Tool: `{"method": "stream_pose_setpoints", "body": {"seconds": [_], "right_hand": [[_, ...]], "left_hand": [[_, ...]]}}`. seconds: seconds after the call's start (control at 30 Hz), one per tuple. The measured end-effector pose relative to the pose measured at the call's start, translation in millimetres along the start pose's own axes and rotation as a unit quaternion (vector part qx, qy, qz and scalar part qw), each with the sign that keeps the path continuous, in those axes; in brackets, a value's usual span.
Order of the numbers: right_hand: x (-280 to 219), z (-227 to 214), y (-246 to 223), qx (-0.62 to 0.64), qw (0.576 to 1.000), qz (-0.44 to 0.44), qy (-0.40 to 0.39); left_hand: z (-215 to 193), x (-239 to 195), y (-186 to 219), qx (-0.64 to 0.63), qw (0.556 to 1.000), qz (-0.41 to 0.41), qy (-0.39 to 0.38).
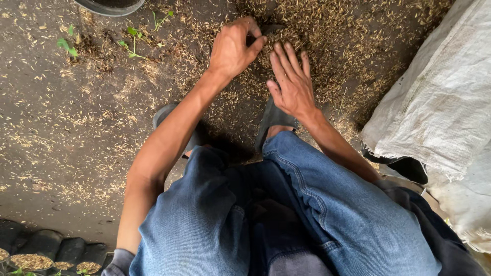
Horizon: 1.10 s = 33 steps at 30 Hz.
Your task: The person repeatedly scoops and tosses grain-like material on the ground to separate chaff, then picks up a small green sprout and places it into a nearby metal bowl. The person continues sifting the remaining grains by hand.
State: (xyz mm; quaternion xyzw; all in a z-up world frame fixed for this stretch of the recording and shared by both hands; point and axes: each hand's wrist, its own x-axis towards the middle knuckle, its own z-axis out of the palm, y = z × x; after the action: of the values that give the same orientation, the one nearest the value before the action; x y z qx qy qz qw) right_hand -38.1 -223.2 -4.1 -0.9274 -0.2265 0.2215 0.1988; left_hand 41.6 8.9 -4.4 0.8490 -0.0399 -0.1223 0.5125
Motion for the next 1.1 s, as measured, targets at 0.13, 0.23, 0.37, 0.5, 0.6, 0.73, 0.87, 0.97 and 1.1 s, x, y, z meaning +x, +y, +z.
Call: {"method": "stream_pose_setpoints", "body": {"seconds": [0.13, 0.23, 0.37, 0.5, 0.6, 0.73, 0.87, 0.97, 1.1], "right_hand": [[-8, -9, 9, -0.051, 0.999, 0.01, 0.011], [-2, -16, 17, -0.038, 0.992, 0.038, 0.117], [11, -29, 21, -0.026, 0.995, 0.021, 0.094], [16, -37, 16, -0.024, 0.998, 0.005, 0.051], [17, -40, 15, -0.033, 0.997, -0.001, 0.07], [19, -37, 10, -0.056, 0.997, 0.004, 0.06], [21, -37, 8, -0.059, 0.996, 0.016, 0.059], [23, -39, 5, -0.062, 0.997, 0.014, 0.053], [25, -42, 4, -0.07, 0.997, 0.025, 0.034]], "left_hand": [[-3, -4, 4, 0.014, 1.0, -0.002, -0.002], [-2, -12, 12, 0.034, 0.997, 0.065, 0.031], [0, -18, 25, 0.089, 0.992, 0.083, -0.013], [-5, -21, 27, 0.11, 0.988, 0.104, -0.036], [-7, -19, 28, 0.103, 0.991, 0.069, -0.056], [-7, -16, 30, 0.103, 0.991, 0.048, -0.071], [-5, -15, 31, 0.102, 0.991, 0.056, -0.062], [-4, -16, 28, 0.107, 0.991, 0.065, -0.056], [-1, -16, 25, 0.1, 0.991, 0.057, -0.062]]}}
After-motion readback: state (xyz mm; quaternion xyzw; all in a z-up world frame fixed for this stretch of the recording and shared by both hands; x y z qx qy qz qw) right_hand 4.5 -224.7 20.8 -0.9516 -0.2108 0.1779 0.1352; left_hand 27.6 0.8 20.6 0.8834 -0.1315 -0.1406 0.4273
